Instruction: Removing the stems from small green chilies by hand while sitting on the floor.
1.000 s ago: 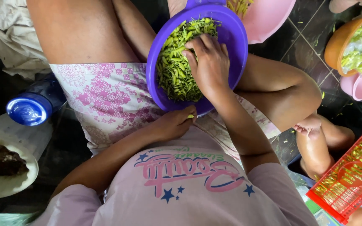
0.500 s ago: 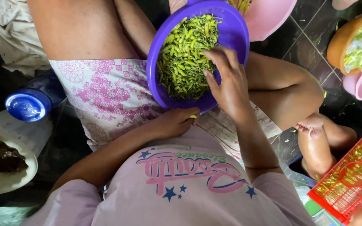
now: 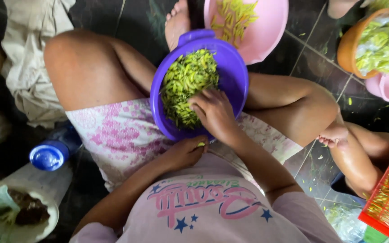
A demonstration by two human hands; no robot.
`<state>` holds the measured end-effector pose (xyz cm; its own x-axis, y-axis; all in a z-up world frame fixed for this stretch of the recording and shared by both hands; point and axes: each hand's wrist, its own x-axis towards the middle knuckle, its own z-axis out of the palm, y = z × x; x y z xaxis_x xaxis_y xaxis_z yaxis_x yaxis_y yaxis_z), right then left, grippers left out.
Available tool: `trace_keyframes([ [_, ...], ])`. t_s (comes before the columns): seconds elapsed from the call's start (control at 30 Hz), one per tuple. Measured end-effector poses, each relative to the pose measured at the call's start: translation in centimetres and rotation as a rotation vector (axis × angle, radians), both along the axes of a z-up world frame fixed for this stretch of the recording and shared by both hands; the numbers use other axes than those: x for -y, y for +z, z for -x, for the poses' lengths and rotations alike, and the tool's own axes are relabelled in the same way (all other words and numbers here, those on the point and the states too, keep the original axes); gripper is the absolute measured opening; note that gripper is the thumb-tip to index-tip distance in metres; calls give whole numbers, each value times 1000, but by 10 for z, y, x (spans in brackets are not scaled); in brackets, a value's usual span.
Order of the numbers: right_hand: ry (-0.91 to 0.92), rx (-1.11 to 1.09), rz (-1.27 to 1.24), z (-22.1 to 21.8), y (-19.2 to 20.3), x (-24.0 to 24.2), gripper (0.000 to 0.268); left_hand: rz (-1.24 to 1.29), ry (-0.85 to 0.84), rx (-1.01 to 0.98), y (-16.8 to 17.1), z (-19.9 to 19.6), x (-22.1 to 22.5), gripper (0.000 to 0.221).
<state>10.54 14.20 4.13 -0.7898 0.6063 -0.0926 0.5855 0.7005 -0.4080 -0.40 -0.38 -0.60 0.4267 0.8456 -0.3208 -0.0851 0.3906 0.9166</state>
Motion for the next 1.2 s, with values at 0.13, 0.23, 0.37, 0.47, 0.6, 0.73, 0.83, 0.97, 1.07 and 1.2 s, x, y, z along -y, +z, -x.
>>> trace_keyframes([
  [0.13,-56,-197,244,-12,55,2,18,5,-3,-13,-4,1,-2,14],
  [0.23,-18,-371,399,-25,82,10,22,34,-1,18,-10,-1,5,15],
  [0.37,110,-322,396,-33,84,23,17,46,74,17,-9,-2,6,24],
  [0.47,154,-280,382,-44,78,27,15,32,78,50,-8,-1,10,36],
  [0.6,171,-213,248,-52,81,21,14,22,69,45,12,5,3,51],
  [0.73,214,-178,200,-47,81,32,13,-2,21,-22,-2,-1,8,54],
  [0.83,123,-225,433,-33,105,35,23,-41,22,-51,-1,0,6,51],
  [0.97,60,-170,633,-38,96,37,16,7,17,12,8,4,-1,49],
  [1.07,38,-165,728,-42,89,36,19,38,-6,-7,7,2,0,54],
  [1.2,33,-111,773,-42,86,24,21,48,-48,-92,-1,-1,-4,45],
])
